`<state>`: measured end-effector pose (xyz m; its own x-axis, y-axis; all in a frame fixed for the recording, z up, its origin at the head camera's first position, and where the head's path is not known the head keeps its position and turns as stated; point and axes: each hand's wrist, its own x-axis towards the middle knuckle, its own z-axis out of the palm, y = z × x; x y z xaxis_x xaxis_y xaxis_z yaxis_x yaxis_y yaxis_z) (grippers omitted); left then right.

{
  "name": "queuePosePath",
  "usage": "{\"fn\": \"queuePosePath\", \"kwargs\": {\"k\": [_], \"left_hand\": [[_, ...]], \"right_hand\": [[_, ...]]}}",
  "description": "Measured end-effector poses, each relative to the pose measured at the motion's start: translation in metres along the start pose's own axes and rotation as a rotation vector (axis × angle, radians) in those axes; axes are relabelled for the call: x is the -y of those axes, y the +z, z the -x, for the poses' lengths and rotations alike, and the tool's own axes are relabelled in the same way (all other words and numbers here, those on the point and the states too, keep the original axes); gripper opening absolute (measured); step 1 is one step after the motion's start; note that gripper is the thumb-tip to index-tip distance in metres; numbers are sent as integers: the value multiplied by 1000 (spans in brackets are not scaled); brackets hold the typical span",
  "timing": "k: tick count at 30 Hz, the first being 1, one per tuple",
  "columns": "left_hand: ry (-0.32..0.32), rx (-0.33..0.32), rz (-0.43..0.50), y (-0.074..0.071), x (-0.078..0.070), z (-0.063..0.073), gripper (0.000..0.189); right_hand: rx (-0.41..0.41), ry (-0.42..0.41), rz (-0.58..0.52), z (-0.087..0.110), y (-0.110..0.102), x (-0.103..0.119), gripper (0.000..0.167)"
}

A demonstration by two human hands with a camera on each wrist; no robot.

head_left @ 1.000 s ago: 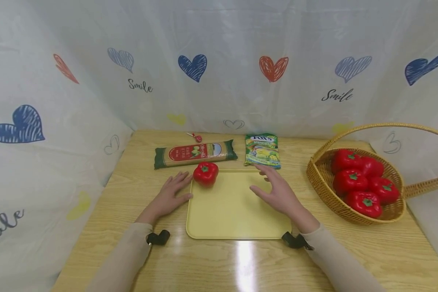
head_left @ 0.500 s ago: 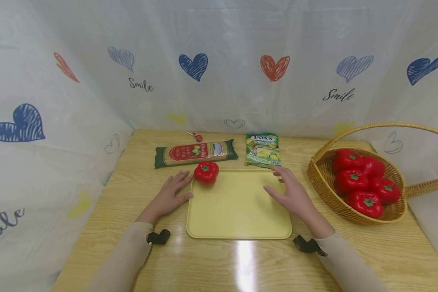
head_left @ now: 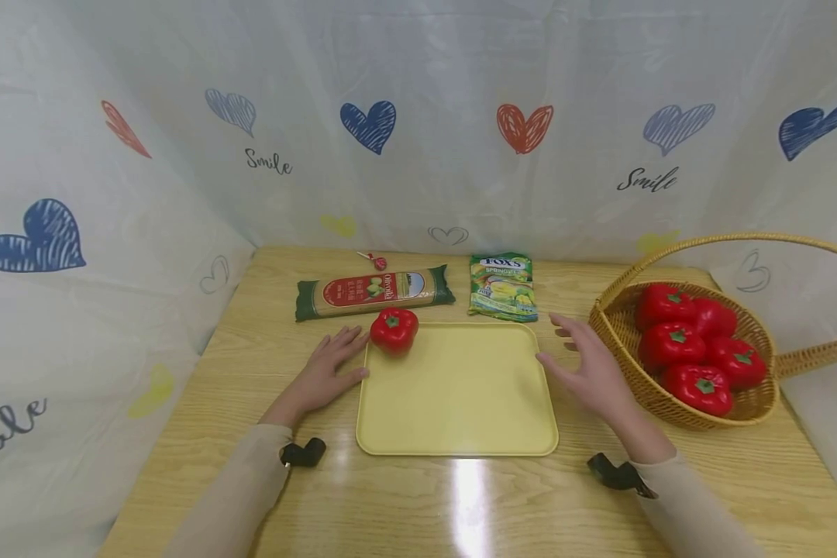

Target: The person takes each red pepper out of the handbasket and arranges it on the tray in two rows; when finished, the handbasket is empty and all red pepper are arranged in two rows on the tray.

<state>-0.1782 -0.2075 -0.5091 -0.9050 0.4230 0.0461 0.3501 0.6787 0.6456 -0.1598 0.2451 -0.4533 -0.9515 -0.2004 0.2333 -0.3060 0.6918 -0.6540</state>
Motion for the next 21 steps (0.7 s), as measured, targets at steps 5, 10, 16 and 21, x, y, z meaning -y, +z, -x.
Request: {"fn": "queuePosePath", "kwargs": {"k": [5, 10, 16, 21], "left_hand": [[5, 2, -6, 0, 1, -1, 67], [1, 5, -6, 0, 2, -1, 67], [-2, 3, -4, 0, 0, -1, 67], [3, -7, -3, 0, -1, 0, 67]], "right_hand": [[-22, 2, -4, 4, -10, -7, 64], [-61, 19, 28, 10, -22, -8, 63], [-94, 23, 92, 15, -34, -10, 64], [-101, 57, 92, 19, -44, -12, 63]]}}
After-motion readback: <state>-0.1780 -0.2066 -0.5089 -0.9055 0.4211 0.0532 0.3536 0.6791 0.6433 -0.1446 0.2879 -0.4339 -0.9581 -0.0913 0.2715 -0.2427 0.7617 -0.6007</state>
